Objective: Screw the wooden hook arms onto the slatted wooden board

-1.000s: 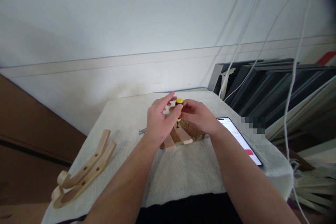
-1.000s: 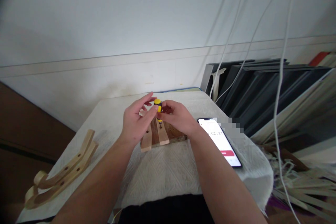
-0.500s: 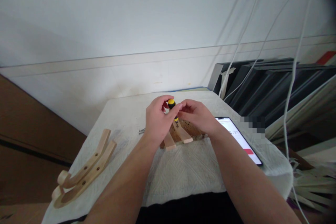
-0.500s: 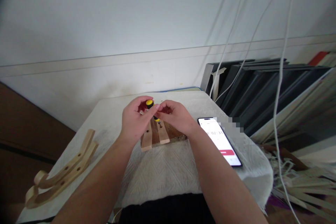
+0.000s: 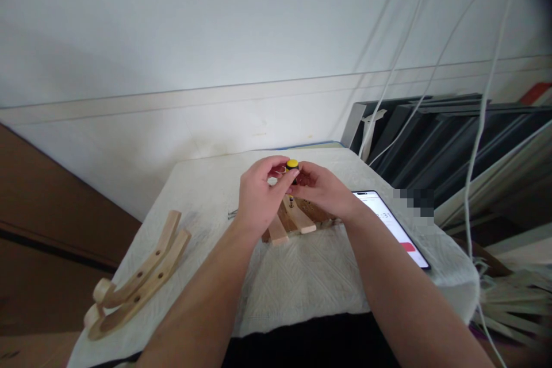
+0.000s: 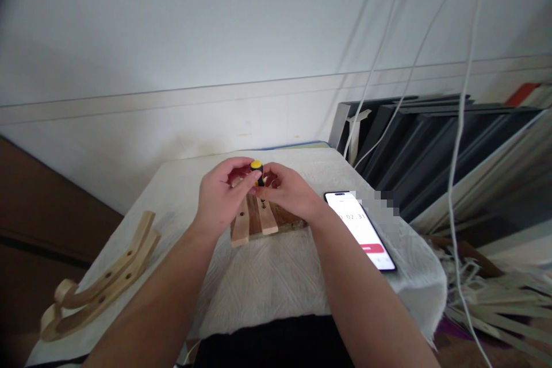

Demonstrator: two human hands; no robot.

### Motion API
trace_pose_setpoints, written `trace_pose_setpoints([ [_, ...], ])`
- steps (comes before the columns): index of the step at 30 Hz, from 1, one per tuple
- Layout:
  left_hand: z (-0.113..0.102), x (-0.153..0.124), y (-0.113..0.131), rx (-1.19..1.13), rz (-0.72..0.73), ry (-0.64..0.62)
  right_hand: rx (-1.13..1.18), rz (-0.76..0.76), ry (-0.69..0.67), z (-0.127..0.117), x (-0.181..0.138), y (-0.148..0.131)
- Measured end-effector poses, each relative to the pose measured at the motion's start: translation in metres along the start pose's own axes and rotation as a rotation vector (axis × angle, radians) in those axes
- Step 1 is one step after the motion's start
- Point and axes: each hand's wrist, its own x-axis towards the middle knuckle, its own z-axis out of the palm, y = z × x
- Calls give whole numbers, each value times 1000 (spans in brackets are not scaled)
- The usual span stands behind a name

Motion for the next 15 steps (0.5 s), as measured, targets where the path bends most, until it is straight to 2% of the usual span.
trace_pose_setpoints([
  [3, -1, 0, 0, 13, 27, -39, 67, -49, -65, -1, -1, -2],
  [9, -2, 0, 3, 48, -22, 26, -43, 13, 70, 1, 0, 1],
  [12, 0, -1, 4, -25, -73, -1, 23, -14, -15, 1, 0, -3],
  [15, 1, -2, 3, -59, -70, 34, 57, -56, -68, -1, -1, -5],
])
